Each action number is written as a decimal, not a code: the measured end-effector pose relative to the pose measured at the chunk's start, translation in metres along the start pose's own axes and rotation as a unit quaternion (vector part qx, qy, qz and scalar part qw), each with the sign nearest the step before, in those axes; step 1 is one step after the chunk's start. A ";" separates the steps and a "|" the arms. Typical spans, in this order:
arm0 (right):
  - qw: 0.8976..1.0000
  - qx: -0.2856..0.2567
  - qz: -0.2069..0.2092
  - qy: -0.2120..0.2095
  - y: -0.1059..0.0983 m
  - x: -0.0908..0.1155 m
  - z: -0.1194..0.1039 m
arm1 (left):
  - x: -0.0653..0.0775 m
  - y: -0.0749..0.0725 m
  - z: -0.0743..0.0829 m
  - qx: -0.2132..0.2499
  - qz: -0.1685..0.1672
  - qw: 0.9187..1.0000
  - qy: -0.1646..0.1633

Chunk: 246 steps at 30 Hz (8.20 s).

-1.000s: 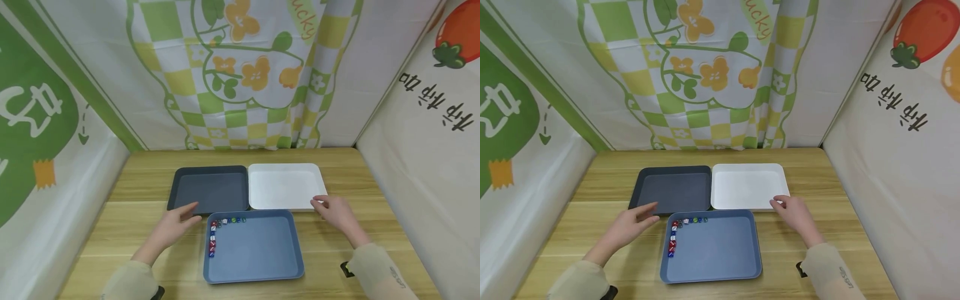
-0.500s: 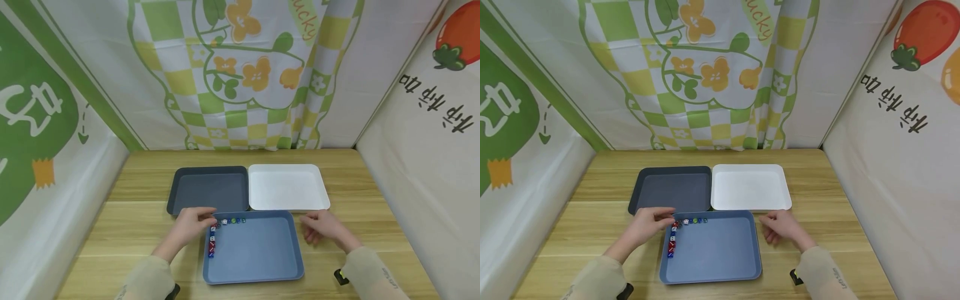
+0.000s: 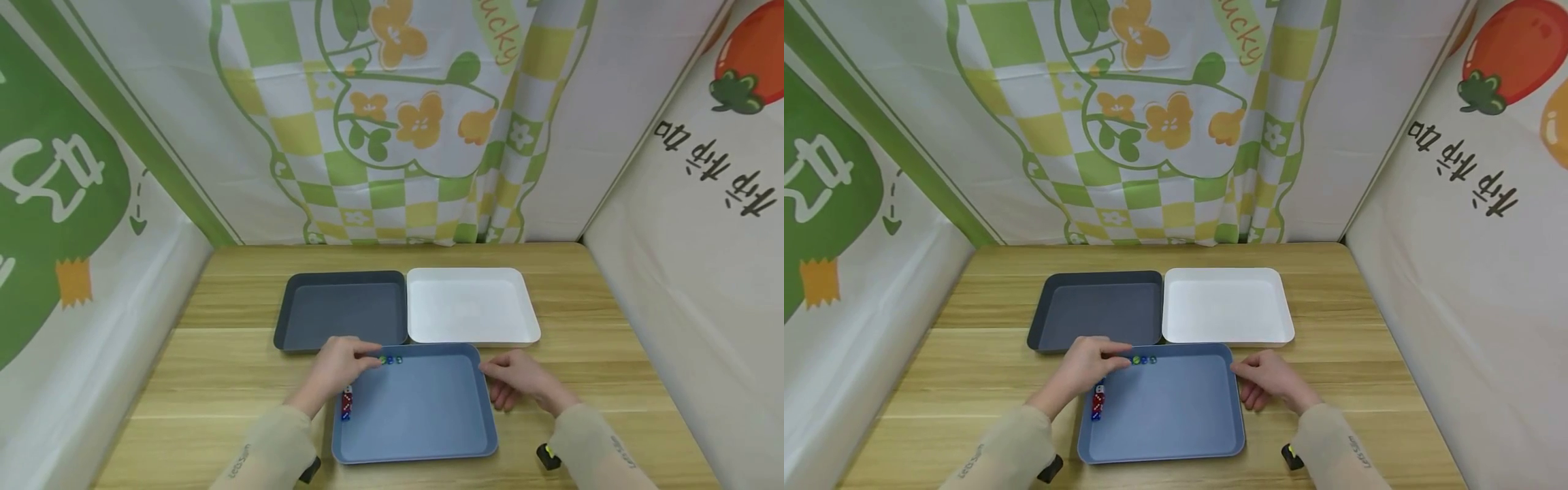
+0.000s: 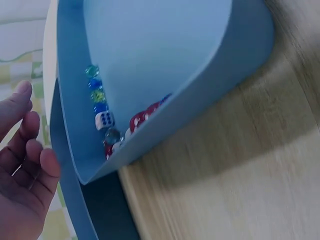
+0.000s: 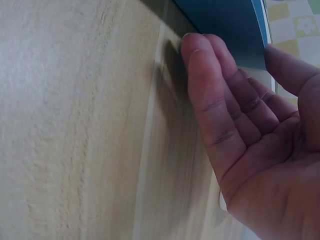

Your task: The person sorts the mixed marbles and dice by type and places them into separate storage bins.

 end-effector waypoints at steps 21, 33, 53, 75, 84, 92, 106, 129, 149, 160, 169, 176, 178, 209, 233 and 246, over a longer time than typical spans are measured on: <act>1.000 -0.010 -0.013 -0.003 0.006 -0.002 0.000 | -0.018 0.029 -0.002 -0.069 -0.010 0.997 0.020; 1.000 -0.011 -0.015 0.001 0.006 -0.004 0.002 | -0.025 0.032 0.009 -0.139 0.001 0.988 0.074; 1.000 -0.023 -0.017 0.002 0.007 -0.005 0.007 | -0.034 0.043 0.010 -0.176 0.026 0.978 0.107; 0.999 -0.030 -0.017 -0.002 0.007 -0.004 0.007 | -0.035 0.045 0.012 -0.206 0.029 0.971 0.118; 0.999 -0.037 -0.012 0.003 0.007 -0.005 0.008 | -0.036 0.047 0.012 -0.230 0.024 0.964 0.129; 0.999 -0.041 -0.001 0.007 0.009 -0.004 0.009 | -0.036 0.046 0.013 -0.238 0.019 0.962 0.134; 1.000 -0.023 0.009 0.014 0.012 -0.002 0.000 | -0.036 0.044 0.015 -0.238 0.011 0.963 0.126; 1.000 0.002 0.024 0.006 0.012 -0.005 -0.001 | -0.042 0.030 0.012 -0.132 -0.017 0.986 0.100; 1.000 -0.010 0.019 0.008 0.013 -0.002 -0.002 | -0.069 -0.045 -0.024 0.029 0.050 0.998 -0.006; 1.000 -0.013 0.011 0.010 0.013 -0.002 -0.003 | -0.081 -0.072 -0.068 0.034 0.117 0.991 -0.055; 1.000 -0.009 0.018 0.006 0.013 -0.004 -0.003 | -0.089 -0.076 -0.090 0.071 0.124 0.986 -0.087; 1.000 -0.016 0.016 0.004 0.015 -0.003 -0.003 | -0.092 -0.072 -0.105 0.088 0.123 0.983 -0.105; 1.000 -0.018 0.015 0.003 0.015 -0.004 -0.002 | -0.093 -0.069 -0.108 0.083 0.118 0.984 -0.109; 1.000 -0.016 0.014 0.001 0.013 -0.005 0.003 | -0.104 -0.044 -0.122 0.064 0.106 0.981 -0.148; 1.000 -0.028 0.011 -0.002 0.012 -0.005 0.003 | -0.089 -0.080 -0.098 0.046 0.060 0.993 -0.095; 1.000 -0.016 0.015 -0.011 0.014 -0.004 0.002 | -0.062 -0.107 -0.063 0.024 0.060 0.996 -0.065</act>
Point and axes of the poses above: each hand's wrist, its own x-axis away from the middle knuckle, its own y-axis out of the palm, z = x × y, the point moved 5 cm from there along -x, towards the middle knuckle, and after that the axes turned 8 degrees about -y, right-handed, at the moved point
